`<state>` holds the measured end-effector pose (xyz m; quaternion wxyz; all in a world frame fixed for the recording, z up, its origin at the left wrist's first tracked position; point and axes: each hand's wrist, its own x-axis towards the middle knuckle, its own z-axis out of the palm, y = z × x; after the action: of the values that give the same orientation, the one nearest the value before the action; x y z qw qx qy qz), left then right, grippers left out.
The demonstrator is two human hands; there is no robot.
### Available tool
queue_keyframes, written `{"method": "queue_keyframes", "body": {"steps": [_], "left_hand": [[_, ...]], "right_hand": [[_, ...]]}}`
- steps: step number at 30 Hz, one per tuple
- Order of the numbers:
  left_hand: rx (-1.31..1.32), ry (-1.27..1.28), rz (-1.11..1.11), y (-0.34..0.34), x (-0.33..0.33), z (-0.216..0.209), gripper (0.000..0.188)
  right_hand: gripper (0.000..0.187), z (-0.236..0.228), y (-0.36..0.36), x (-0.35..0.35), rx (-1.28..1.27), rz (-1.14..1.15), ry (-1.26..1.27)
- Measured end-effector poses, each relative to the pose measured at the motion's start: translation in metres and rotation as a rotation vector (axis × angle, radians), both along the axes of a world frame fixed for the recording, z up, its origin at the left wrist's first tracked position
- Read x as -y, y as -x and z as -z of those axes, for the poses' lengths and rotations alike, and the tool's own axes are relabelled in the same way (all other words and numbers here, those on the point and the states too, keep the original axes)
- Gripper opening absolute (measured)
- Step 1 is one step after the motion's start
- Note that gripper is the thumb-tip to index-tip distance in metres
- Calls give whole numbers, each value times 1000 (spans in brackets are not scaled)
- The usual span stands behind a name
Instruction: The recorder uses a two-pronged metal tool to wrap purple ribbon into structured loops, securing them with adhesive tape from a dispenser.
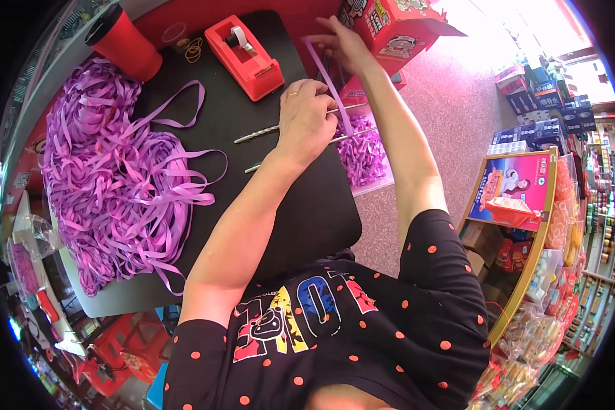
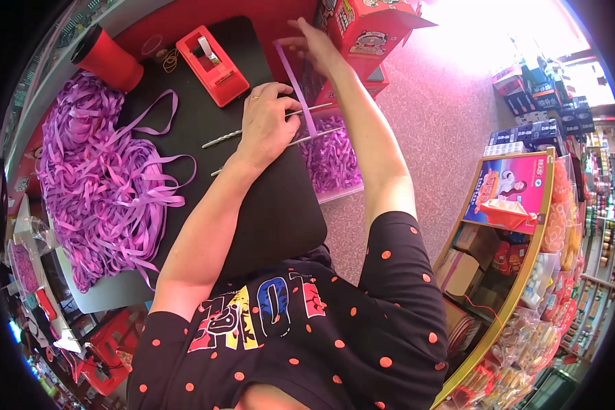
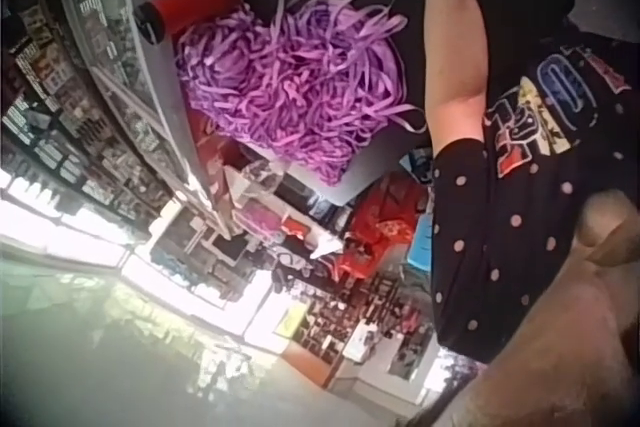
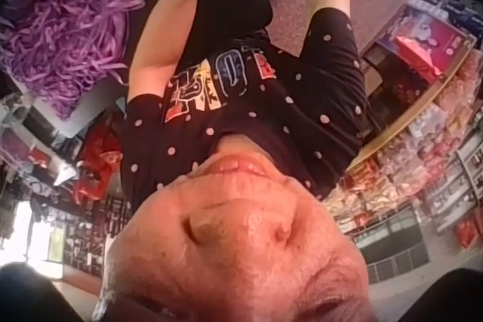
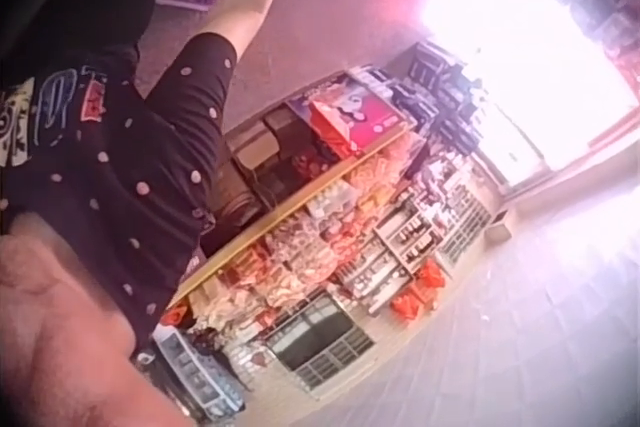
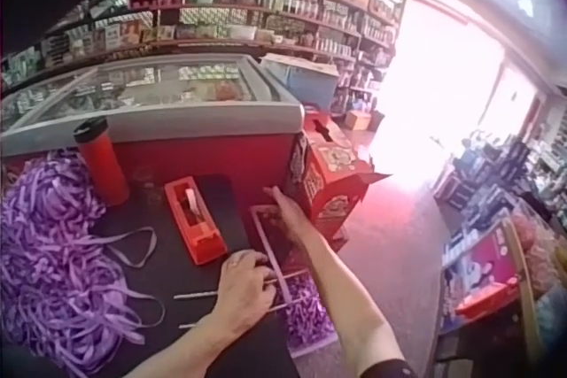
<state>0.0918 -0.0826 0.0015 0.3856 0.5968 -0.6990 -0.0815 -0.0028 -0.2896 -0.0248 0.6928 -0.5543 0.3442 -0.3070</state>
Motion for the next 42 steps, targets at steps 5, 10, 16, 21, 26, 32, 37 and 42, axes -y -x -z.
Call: {"method": "queue_keyframes", "body": {"steps": [5,10,16,21,26,32,37,42], "left_hand": [[-73,5,-43,1,1,-2,18],[-52,23,25,6,1,-2,20],[-71,-2,19,1,-1,1,20],[-20,20,15,-4,-1,0,22],[-23,38,39,-2,1,2,23],[-18,29,33,-2,0,2,23],[-23,35,21,-3,0,3,23],[-25,31,26,-2,1,4,23]], "right_hand": [[58,71,5,-18,6,-3,-213],[40,136,52,-75,175,-13,39],[50,116,115,-235,-120,291,113],[49,67,138,-311,-230,487,217],[50,29,145,-331,-80,594,230],[51,-15,136,-333,70,594,321],[51,-62,123,-309,110,480,463],[53,-107,95,-255,133,315,636]]}}
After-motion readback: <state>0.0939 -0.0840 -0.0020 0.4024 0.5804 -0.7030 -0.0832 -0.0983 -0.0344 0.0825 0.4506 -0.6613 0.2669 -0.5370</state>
